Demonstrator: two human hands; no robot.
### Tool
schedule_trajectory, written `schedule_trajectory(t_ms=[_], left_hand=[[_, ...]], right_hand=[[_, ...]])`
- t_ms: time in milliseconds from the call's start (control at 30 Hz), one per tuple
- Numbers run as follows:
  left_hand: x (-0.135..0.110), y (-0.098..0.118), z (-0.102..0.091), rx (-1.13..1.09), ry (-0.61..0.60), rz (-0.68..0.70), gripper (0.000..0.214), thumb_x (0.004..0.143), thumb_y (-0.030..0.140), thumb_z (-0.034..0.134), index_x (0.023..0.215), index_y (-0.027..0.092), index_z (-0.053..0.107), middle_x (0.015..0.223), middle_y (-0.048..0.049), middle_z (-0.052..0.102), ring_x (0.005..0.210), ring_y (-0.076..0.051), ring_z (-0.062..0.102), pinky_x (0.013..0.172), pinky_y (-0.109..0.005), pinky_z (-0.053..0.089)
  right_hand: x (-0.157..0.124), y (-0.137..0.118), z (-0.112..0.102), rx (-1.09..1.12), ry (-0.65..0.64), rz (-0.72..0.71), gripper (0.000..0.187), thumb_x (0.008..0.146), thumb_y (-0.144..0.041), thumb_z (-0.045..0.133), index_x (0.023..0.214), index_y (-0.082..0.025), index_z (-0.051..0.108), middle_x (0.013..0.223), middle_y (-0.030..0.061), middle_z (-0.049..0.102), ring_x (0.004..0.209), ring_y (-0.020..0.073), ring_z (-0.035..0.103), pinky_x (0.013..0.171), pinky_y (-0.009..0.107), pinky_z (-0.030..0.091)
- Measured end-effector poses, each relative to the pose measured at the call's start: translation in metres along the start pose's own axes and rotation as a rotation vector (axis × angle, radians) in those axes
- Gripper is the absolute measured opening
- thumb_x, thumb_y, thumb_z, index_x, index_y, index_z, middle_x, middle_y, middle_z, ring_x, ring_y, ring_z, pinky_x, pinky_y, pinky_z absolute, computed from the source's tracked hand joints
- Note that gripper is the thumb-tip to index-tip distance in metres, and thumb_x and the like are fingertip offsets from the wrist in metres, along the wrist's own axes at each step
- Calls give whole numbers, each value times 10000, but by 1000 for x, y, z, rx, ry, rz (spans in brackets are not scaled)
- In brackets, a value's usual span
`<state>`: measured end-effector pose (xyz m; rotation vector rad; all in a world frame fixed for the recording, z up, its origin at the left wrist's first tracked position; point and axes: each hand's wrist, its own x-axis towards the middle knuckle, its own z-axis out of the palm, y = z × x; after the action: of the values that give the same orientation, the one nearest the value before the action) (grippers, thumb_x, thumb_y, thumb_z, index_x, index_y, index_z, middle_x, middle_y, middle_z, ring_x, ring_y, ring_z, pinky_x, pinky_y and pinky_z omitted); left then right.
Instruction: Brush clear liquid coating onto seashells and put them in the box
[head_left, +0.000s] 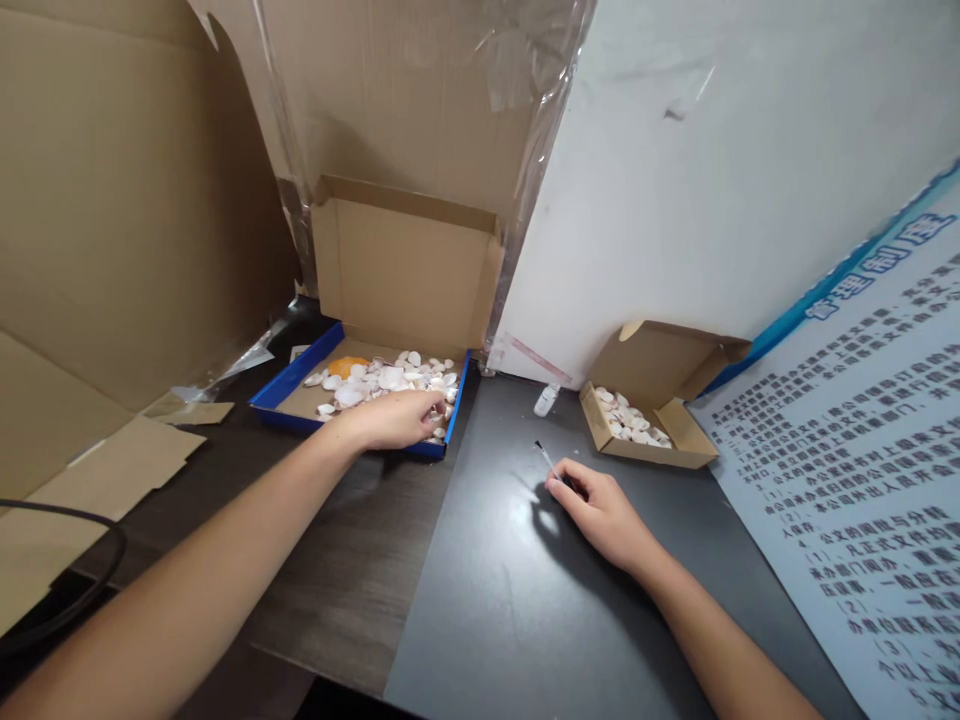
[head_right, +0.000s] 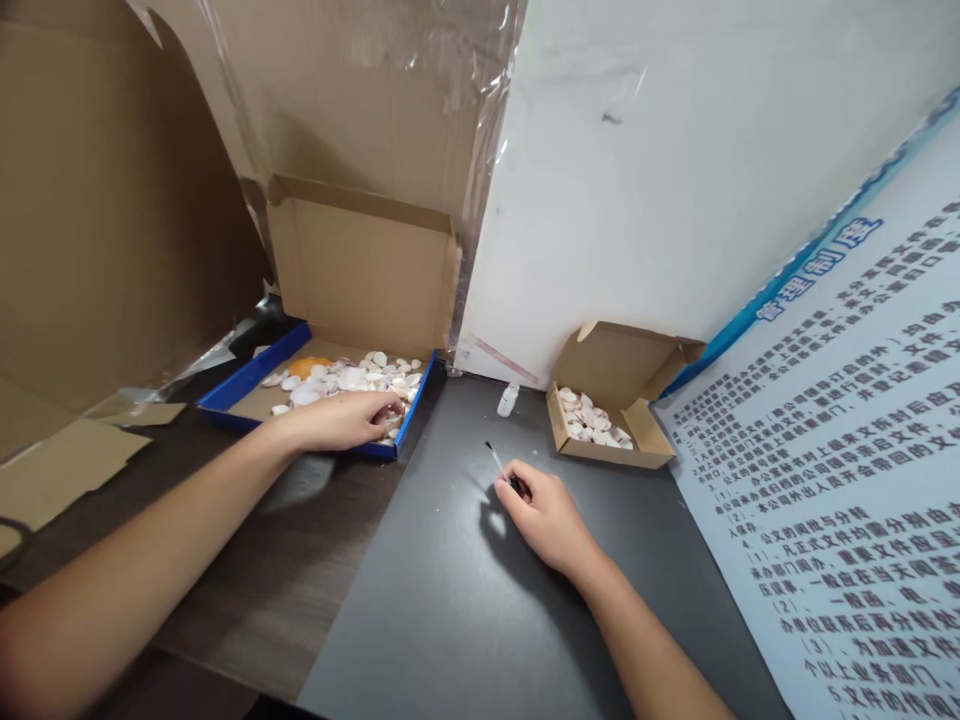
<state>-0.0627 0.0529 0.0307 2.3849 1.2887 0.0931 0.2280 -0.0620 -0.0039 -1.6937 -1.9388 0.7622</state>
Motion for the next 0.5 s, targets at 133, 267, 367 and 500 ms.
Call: schedule_trajectory(t_ms=[133,267,367,500], left_hand=[[0,2,0,4,32,-25,216,824,248,443,980,208,588,891,-42,687,770,-195,608,661,-263,393],[1,2,1,10,53,-18,119,768,191,436,788,206,553,751,-21,642,669,-182,562,592,-269,352],[4,3,2,-58,146,6,92,746,186,442,758,203,531,694,-5,594,630,-170,522,574,-268,338],[8,5,0,-212,378,90,134,759,165,387,733,193,515,682,10,546,650,-153,496,596,-259,344]], right_hand=[[0,0,0,-5,1,-7,253,908,-400,460,790,-200,559,662,-29,500,630,142,442,608,267,309],[0,-1,0,-10,3,-9,251,908,-395,460,789,-199,562,665,-28,508,630,141,443,612,266,310],[0,-1,-1,-11,1,-9,248,908,-391,463,787,-200,562,662,-30,508,626,138,441,606,263,307],[-1,-2,0,-11,0,-5,247,907,-389,466,776,-200,557,642,-37,490,609,133,432,587,257,298]])
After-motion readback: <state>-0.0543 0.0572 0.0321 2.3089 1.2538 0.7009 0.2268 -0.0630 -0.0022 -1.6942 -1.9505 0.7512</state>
